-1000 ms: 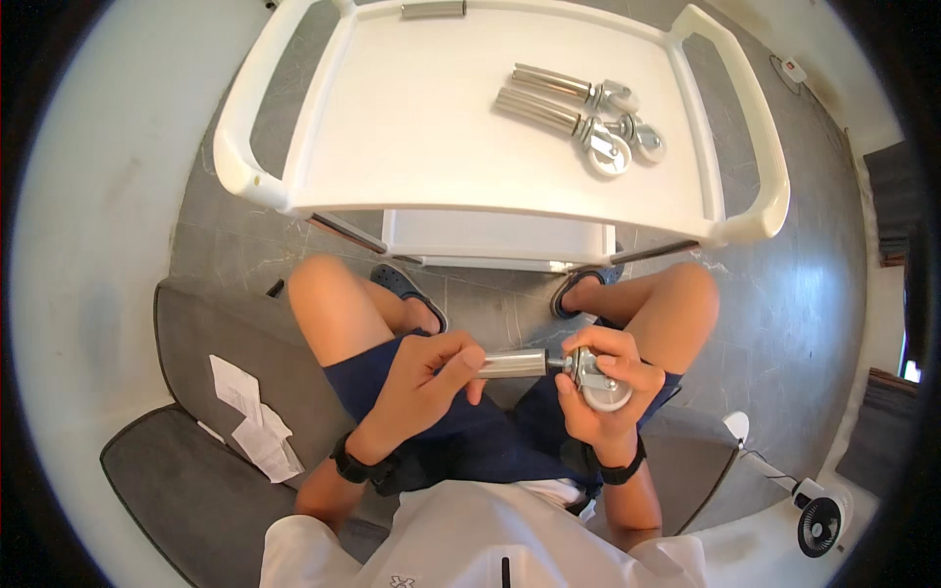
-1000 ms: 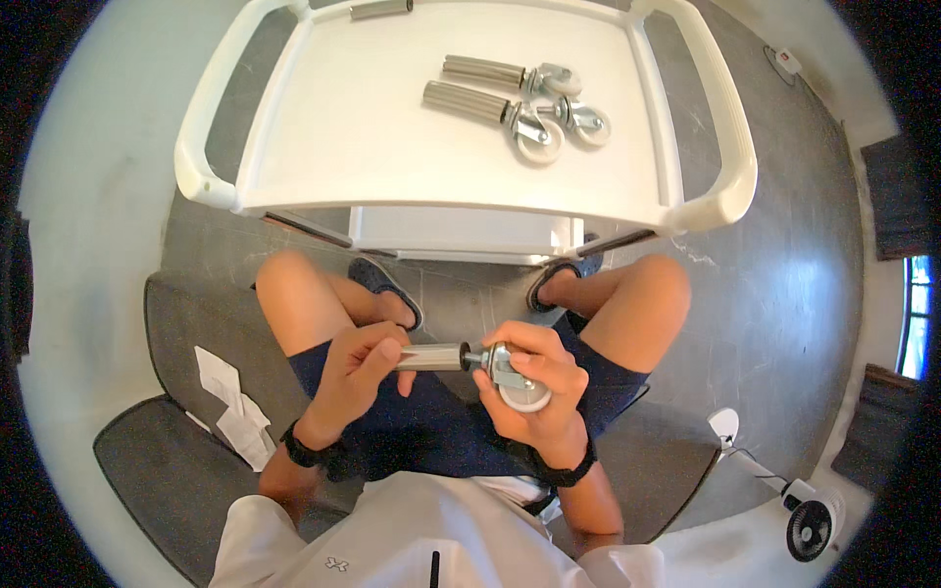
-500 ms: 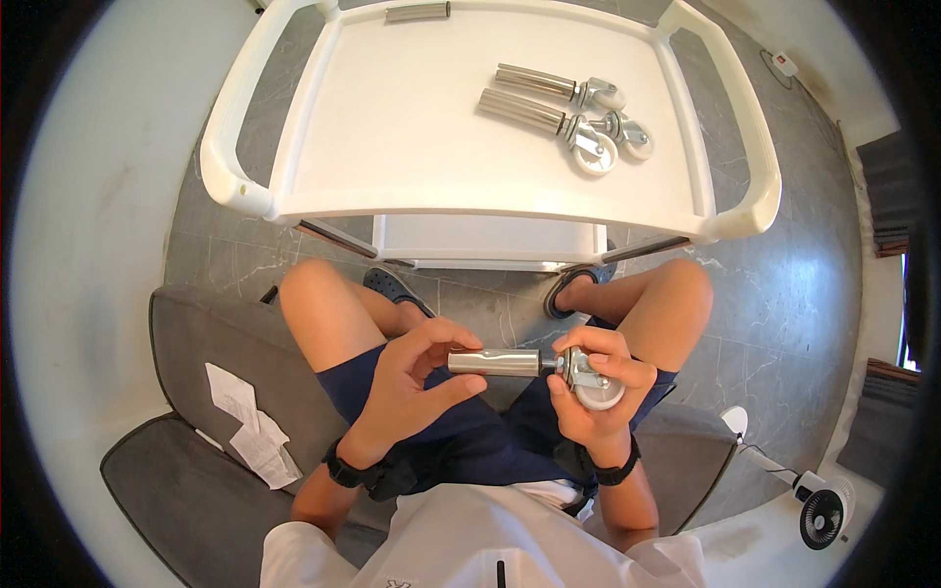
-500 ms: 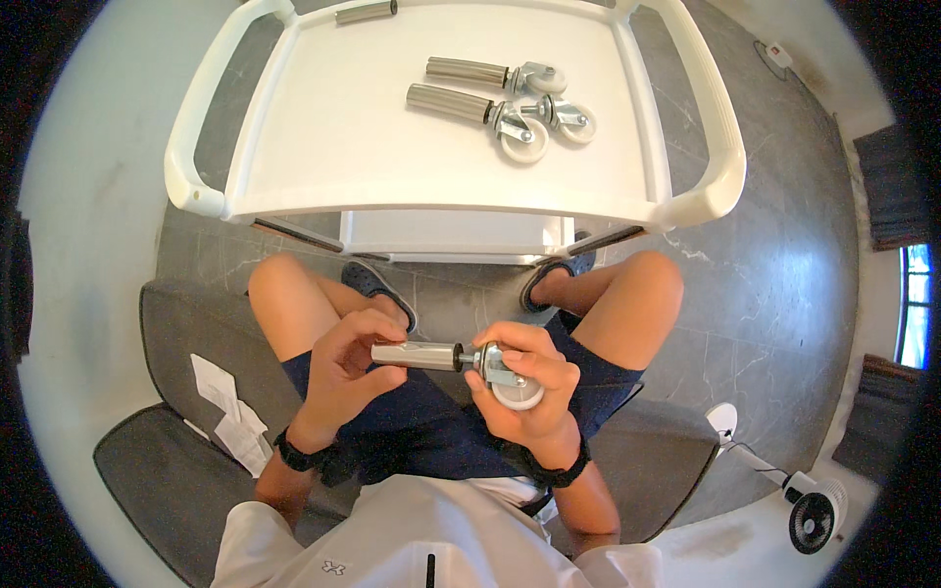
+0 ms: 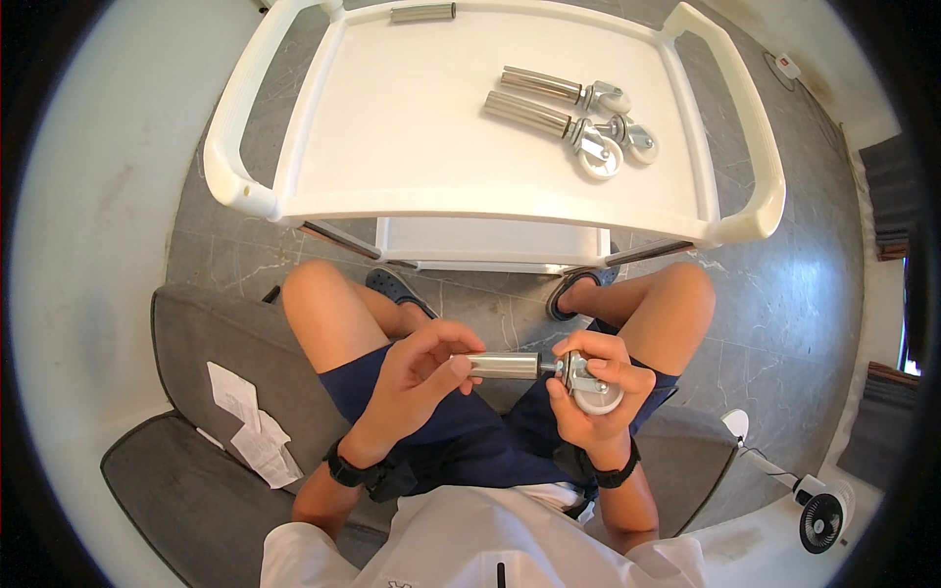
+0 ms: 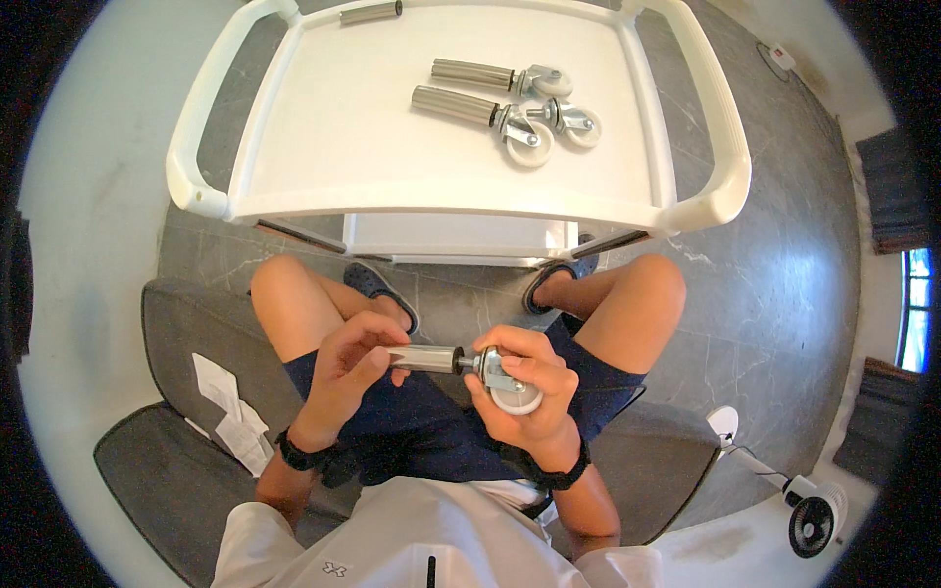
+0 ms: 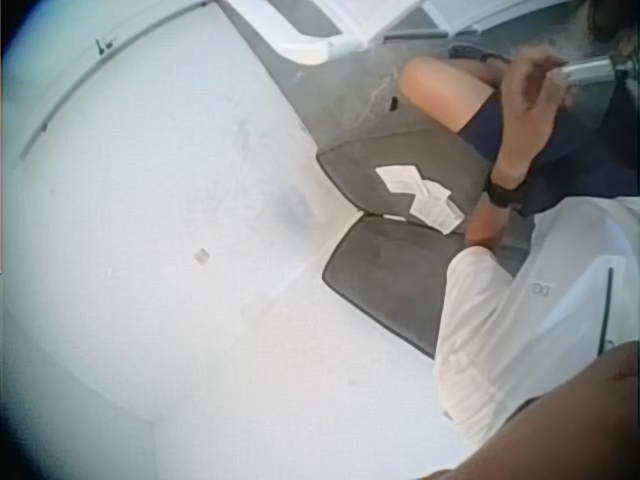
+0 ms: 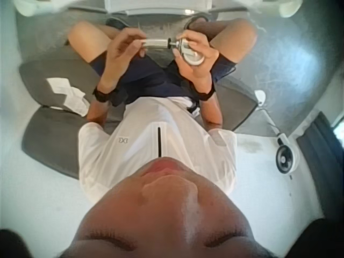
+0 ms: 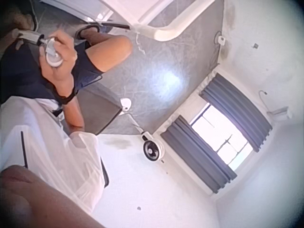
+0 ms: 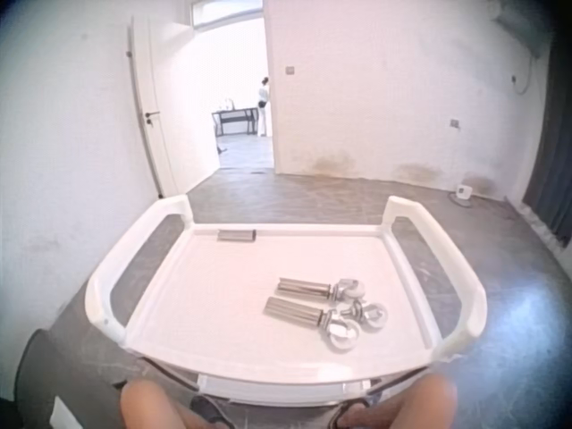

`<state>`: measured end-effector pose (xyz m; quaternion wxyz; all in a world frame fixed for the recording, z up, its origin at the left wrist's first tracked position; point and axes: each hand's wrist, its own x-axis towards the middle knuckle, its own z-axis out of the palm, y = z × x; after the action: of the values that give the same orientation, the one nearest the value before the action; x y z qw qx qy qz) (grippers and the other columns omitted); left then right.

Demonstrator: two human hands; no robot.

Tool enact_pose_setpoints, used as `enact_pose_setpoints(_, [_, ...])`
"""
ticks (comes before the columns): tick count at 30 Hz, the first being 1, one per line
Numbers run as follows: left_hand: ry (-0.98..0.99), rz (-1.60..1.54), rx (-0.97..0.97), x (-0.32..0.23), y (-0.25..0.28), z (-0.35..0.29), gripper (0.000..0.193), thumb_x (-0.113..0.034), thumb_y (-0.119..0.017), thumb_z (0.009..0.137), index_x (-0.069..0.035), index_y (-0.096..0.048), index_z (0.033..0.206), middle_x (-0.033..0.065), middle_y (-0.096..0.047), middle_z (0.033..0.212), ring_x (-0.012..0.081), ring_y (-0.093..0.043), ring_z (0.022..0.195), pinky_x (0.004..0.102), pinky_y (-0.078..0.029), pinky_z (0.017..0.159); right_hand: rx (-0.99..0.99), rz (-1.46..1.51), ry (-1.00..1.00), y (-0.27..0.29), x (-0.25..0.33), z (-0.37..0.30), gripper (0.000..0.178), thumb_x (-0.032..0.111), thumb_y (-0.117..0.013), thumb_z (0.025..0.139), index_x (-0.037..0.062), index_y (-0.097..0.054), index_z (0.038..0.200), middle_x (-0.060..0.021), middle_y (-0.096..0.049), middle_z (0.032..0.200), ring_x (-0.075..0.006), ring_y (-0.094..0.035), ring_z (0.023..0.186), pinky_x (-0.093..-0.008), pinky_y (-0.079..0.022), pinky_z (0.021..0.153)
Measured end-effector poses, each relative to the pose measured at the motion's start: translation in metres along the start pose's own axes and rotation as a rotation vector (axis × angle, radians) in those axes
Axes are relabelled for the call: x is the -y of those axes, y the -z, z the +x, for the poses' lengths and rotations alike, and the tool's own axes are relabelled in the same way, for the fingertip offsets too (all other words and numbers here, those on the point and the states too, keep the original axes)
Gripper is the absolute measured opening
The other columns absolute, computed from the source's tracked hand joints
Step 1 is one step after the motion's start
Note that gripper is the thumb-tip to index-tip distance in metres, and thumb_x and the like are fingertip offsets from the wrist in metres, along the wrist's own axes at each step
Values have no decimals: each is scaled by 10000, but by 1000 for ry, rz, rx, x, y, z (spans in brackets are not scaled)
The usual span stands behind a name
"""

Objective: Assembling a white plastic tiered utility cart, focusing on attaching the casters and legs.

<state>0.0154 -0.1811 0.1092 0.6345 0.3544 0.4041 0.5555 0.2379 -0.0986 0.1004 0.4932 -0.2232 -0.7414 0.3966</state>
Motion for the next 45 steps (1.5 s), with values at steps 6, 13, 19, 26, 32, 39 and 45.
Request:
enact_pose_setpoints(6, [-254,240,-107,5,-12,9,236,-85,-652,973,-8,-585,1185,51,-627,1079,94,-611,934,241,-504,795,1,7,-26,2,-3,-1,606,-37,-773,807,92,-358,1231,-271,-625,1087,-269,-665,890,-335,-540,745])
enact_pose_setpoints(13, [39,13,39,7,2,3,288,-74,-664,959,-14,-566,1222,61,-626,1114,98,-613,968,247,-506,825,6,-1,-19,-1,-1,-3,602,-36,-773,807,91,-352,1217,-277,-621,1089,-278,-668,912,-349,-549,758])
enact_pose_setpoints(19, [-138,119,-44,5,-4,4,314,-75,-644,966,-6,-554,1259,57,-628,1122,104,-615,948,248,-498,840,-9,-4,-17,-1,-1,-3,590,-32,-770,812,91,-353,1212,-279,-618,1096,-280,-668,920,-352,-551,760])
enact_pose_setpoints(26, [-51,121,41,3,-1,-2,389,-170,-688,957,-7,-530,1272,101,-570,1148,154,-598,950,300,-497,823,3,19,-22,-1,-1,-4,600,-26,-770,818,95,-344,1223,-285,-611,1109,-274,-667,901,-341,-548,733])
enact_pose_setpoints(32, [-141,141,66,2,-1,-1,382,-93,-697,931,-8,-560,1277,83,-568,1265,140,-592,1077,292,-495,919,20,5,-14,-2,-1,-4,614,-38,-773,808,99,-344,1226,-276,-624,1087,-258,-670,881,-324,-548,714])
enact_pose_setpoints(39, [-238,243,57,6,4,2,309,-69,-641,962,1,-575,1255,85,-571,1263,155,-592,1085,314,-491,949,4,46,24,-6,0,0,635,-59,-784,780,105,-384,1245,-269,-633,1098,-228,-678,787,-305,-548,663])
enact_pose_setpoints(45, [-282,221,92,11,6,2,315,-52,-647,953,3,-571,1254,84,-592,1197,156,-593,1086,311,-487,933,-2,96,-5,-6,-3,-7,629,-59,-795,767,111,-428,1249,-261,-647,1095,-234,-683,819,-310,-553,687])
